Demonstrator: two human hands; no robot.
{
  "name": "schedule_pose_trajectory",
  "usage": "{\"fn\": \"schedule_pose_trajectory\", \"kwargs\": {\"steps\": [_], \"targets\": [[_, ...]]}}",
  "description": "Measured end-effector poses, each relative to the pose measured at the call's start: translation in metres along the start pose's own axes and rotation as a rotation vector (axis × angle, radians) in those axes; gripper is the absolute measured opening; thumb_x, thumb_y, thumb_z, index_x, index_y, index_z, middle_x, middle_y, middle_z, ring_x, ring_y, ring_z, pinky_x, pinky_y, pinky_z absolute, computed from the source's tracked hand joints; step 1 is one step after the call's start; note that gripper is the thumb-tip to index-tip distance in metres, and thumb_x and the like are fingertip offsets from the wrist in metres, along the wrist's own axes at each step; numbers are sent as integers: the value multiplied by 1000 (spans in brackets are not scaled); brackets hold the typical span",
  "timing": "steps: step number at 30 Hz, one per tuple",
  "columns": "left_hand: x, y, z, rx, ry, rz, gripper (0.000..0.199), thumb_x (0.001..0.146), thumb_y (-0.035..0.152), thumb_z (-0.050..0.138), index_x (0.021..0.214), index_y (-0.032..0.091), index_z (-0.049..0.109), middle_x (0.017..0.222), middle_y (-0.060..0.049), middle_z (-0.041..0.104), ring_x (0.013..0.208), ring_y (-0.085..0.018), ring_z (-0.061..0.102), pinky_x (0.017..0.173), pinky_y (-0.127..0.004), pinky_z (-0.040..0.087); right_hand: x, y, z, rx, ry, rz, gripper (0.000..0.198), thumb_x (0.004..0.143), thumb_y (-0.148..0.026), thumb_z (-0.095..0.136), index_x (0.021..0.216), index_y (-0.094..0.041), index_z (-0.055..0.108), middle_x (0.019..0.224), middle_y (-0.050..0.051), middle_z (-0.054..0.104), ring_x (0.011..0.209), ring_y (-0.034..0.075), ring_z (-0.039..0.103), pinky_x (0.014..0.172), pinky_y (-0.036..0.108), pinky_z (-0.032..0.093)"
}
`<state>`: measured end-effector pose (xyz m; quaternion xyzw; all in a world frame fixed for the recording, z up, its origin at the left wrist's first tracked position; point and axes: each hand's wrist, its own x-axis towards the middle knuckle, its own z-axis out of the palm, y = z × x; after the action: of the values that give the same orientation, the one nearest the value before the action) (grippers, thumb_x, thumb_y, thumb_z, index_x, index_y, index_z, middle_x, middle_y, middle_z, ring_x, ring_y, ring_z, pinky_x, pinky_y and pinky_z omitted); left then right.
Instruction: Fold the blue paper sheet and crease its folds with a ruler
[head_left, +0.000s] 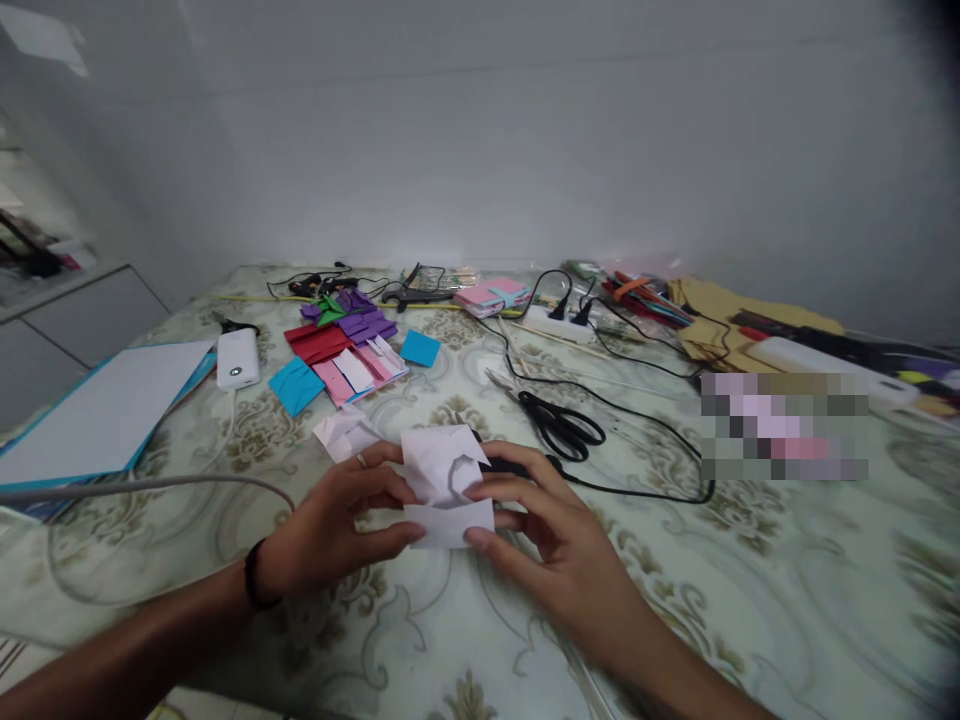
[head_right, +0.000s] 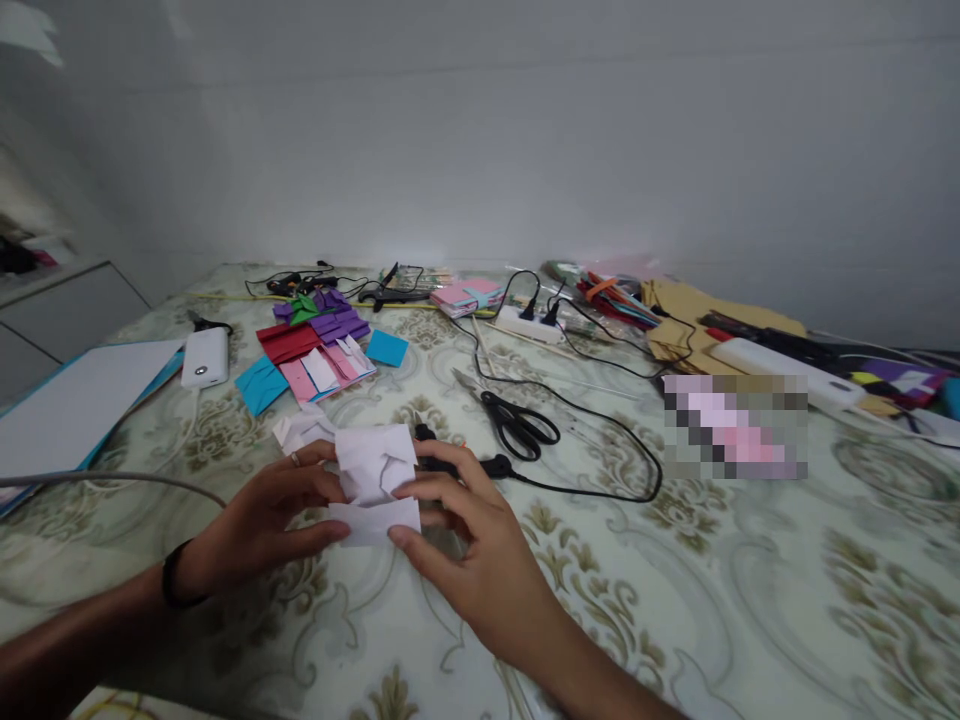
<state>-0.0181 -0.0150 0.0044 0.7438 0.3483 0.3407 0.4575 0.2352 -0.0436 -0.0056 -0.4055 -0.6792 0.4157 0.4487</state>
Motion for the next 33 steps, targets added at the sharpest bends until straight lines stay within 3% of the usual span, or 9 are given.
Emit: {"fn": "schedule_pose_trajectory", "kwargs": {"steps": [4,6,9,12,16,21,28,31,33], "targets": [[2,-3,1,22,39,-11,8,92,27,73,91,20,70,120,-7,58,113,-21,59,91,-29,57,5,5,4,167,4,124,20,87,-35,78,103,-24,75,141,11,54,115,21,64,82,28,60],[2,-5,3,34,39,-10,6,93,26,72,92,20,69,117,-7,59,112,-21,59,90,-28,56,7,5,6,176,-41,210,22,84,-37,80,100,-22,73,118,8,66,96,19,67,77,28,57],[2,-5,9,-9,-9,-47,8,93,25,69,90,19,66,108,-6,61,101,-19,62,83,-28,56,6,5,7,155,-97,304,23,84,-40,78,93,-21,69,88,3,69,79,18,64,73,31,53],[1,-5,15,-108,-61,-160,14,93,29,69,90,19,60,93,-3,63,87,-17,63,75,-27,54,4,3,10,151,-93,313,21,87,-40,74,88,-21,65,86,2,68,81,19,63,75,32,51],[-3,-8,19,-171,24,-231,29,90,33,76,92,21,50,74,5,52,65,-10,51,58,-19,42,3,1,14,235,15,276,26,84,-33,77,92,-24,54,81,-4,57,75,15,57,69,27,49],[-3,-13,18,-325,54,-266,42,89,33,80,105,24,42,82,6,56,66,-8,55,58,-18,42,6,2,16,339,65,278,52,83,-32,81,123,-26,48,74,-8,46,67,12,50,66,25,45],[3,-7,17,-467,83,-189,40,89,29,80,99,23,42,80,8,55,60,-3,52,54,-13,36,5,7,14,424,64,298,45,86,-40,81,111,-26,45,72,-9,47,65,11,45,62,23,41],[2,-6,15,-497,71,-195,44,90,28,80,114,26,43,80,7,58,62,-5,56,56,-15,39,4,7,13,406,41,304,49,88,-39,79,120,-26,45,72,-8,53,67,12,50,65,24,42],[1,-6,13,-504,52,-224,55,91,31,79,129,29,40,89,2,64,68,-9,62,57,-17,43,4,7,13,387,20,313,52,89,-39,77,127,-26,44,72,-8,54,66,12,51,65,25,42]]}}
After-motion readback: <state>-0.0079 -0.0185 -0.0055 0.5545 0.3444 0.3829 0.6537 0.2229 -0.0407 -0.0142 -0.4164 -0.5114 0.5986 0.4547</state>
